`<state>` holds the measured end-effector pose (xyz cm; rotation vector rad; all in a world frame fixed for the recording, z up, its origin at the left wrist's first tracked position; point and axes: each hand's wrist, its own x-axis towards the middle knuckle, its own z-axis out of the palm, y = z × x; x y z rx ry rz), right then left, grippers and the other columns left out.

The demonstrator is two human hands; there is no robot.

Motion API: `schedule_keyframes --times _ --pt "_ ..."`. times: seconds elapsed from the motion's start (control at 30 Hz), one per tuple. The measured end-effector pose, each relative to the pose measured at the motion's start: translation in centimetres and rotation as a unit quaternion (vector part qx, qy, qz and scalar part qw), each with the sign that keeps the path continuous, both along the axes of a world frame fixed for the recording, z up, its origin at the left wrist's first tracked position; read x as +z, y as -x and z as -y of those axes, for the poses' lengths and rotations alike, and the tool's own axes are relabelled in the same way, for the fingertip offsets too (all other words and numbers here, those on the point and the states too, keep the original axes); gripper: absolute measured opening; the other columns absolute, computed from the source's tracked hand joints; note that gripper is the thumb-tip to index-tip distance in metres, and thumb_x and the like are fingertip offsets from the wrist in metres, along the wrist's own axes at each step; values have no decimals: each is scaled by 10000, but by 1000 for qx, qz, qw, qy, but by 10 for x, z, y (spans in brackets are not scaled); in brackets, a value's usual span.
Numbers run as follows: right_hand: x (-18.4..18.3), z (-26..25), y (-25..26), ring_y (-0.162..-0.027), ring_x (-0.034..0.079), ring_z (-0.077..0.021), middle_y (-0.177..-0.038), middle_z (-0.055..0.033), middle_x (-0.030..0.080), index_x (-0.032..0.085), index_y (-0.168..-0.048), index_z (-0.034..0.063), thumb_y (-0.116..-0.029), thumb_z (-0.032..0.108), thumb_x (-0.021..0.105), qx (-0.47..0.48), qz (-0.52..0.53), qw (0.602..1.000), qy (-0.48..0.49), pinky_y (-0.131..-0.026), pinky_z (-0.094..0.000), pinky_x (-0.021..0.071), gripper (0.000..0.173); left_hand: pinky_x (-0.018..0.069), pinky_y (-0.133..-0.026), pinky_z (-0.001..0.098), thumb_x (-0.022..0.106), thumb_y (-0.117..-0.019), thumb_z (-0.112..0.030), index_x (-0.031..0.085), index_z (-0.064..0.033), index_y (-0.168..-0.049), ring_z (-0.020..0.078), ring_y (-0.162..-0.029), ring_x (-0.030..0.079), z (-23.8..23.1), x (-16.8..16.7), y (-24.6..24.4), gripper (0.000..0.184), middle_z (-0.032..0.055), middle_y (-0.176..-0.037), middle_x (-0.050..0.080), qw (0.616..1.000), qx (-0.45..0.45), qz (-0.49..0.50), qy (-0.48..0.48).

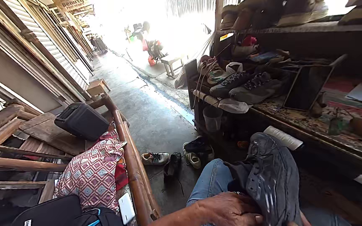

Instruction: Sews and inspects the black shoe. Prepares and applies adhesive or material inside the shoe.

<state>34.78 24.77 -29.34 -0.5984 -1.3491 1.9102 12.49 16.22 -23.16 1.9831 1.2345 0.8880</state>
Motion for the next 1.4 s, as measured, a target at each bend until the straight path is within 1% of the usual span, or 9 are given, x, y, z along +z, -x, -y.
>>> schedule_keyframes --times 0.33,0.47,0.67,0.73,0.83,0.93,1.07,1.23,1.4 --pt "-5 -3 1 -1044 704 -132 -1147 -4 726 525 -1402 175 -862 664 700 55 -14 994 94 -915 -363 606 749 554 -971 337 553 -1039 -205 740 -1 -1023 104 -1047 672 -1 8 12 277 74 -1045 729 992 30 91 83" --pt "-10 -3 -6 -1017 723 -77 -1095 35 766 718 -1218 257 -896 646 655 117 -140 963 198 -897 -313 612 509 610 -801 340 565 -1048 -267 700 -85 -1026 143 -921 680 5 22 42 227 24 -1027 693 954 57 287 56" --pt "-9 -3 -18 -971 722 -117 -1001 -19 750 681 -1124 166 -810 747 673 78 -119 954 264 -844 -319 609 660 624 -796 329 416 -1102 -239 628 -149 -1091 178 -968 705 16 19 124 231 11 -1066 686 907 233 351 -14" --pt "6 0 -19 -881 734 -45 -913 56 758 706 -1017 231 -799 726 693 74 -128 957 249 -761 -253 623 541 622 -743 293 437 -1104 -242 615 -170 -1112 148 -929 712 22 3 146 192 -12 -1069 690 892 324 314 -24" --pt "-12 -2 -26 -977 728 -78 -1024 34 761 707 -1136 220 -878 655 670 126 -186 943 246 -848 -298 620 507 586 -689 293 581 -1038 -376 596 -168 -1296 110 -864 675 24 -1 131 331 17 -1222 618 897 440 32 -22" --pt "-25 -4 -24 -1061 720 -94 -1141 12 760 706 -1263 230 -954 554 638 143 -215 941 218 -933 -317 600 453 562 -805 354 548 -1050 -296 644 -24 -1247 194 -976 638 24 28 67 350 171 -1217 607 932 341 -102 -75" --pt "-24 -2 -19 -1047 719 -78 -1133 32 760 704 -1264 249 -948 549 649 160 -162 955 191 -925 -305 598 439 570 -833 343 594 -1010 -233 764 -98 -1069 160 -974 668 1 30 3 225 54 -1023 701 986 94 -96 -96" --pt "-27 4 -20 -1004 722 -62 -1093 50 763 701 -1243 271 -911 554 695 114 -110 973 168 -894 -299 607 437 565 -809 483 636 -961 -230 713 -82 -914 284 -921 684 -24 17 -28 173 106 -896 690 984 -7 -175 16" --pt "-40 13 -30 -1045 718 -88 -1117 22 762 711 -1235 246 -918 569 675 88 -145 967 189 -925 -325 596 454 523 -968 423 482 -1047 -237 686 -88 -1212 212 -1125 648 -20 4 -24 302 94 -1160 691 984 -126 -106 68"
